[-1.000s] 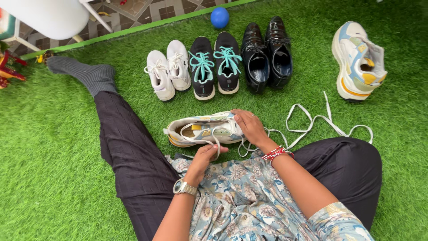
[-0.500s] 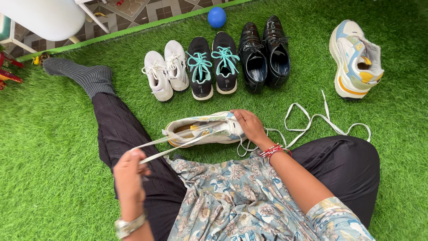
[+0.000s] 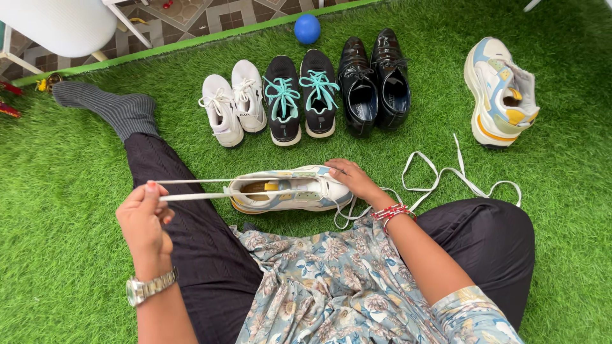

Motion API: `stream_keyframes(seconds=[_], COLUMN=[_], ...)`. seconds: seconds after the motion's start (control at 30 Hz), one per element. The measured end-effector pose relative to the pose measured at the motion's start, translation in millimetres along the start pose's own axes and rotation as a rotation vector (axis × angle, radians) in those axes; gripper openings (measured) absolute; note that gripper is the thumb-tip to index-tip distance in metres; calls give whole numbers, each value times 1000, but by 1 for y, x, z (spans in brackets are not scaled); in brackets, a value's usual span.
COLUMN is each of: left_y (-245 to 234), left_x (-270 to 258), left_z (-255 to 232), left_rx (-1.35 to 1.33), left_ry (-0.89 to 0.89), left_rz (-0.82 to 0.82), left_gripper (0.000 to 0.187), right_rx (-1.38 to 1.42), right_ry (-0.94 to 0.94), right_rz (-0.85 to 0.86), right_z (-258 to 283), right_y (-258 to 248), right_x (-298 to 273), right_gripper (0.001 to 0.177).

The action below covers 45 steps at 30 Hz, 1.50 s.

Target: The person sits on artificial turf and threads a white shoelace through the eyelets of a white sneaker. They pull the lace through each eyelet, adjust the tension, and continue lacing the shoe from the bottom toward the top.

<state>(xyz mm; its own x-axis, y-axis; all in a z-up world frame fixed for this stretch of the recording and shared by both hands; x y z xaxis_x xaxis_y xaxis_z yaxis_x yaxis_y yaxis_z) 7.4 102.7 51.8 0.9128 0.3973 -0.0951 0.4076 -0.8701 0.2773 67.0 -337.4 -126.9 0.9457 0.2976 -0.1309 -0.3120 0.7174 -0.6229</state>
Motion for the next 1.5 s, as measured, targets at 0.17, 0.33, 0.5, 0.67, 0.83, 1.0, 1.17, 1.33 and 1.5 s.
stream_keyframes(seconds=[0.17,0.33,0.5,0.67,0.83,1.0,1.17,1.33,1.5], left_y=[-2,-32,-67,-90,-104,-120,-150,-158,-162], left_x=[15,25,25,14,-5,-19,-48,-53,-49], left_z=[-5,-32,-62,-85,-100,-100,-106,-104,-102], left_rx=[-147,-224,-295,-539,-527,-494,-458,-451,-442], left_ry=[66,168,240,211,264,274,277,276,309], left_rz=[-46,-139,-146,-118,-162,-204,-248,-274,-320], left_gripper=[22,22,23,24,23,23,22,22,22], right_rx=[25,11,-15,-18,-25,-47,-79,-118,-292], right_ry=[24,47,60,67,52,54,21,14,34], right_rz=[8,9,18,9,-7,-13,-58,-119,-198], right_z=[-5,-2,1,2,1,-2,0,9,26], right_y=[5,5,2,2,4,5,5,4,-3], right_x=[2,0,0,-2,-3,-3,-4,-8,-14], right_gripper=[46,46,49,49,49,49,48,45,45])
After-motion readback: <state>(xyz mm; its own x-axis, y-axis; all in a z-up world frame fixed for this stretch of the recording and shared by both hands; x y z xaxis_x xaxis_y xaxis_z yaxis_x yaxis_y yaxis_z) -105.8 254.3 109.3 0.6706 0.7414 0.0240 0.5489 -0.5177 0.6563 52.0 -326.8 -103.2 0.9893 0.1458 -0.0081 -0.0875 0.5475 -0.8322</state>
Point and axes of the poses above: each hand's wrist, its own x-axis towards the middle knuckle, its own y-axis out of the palm, z = x × y, the point moved 2 cm from there along x, towards the middle knuckle, and after that the axes turned 11 degrees about -x, right-handed, at the moved point
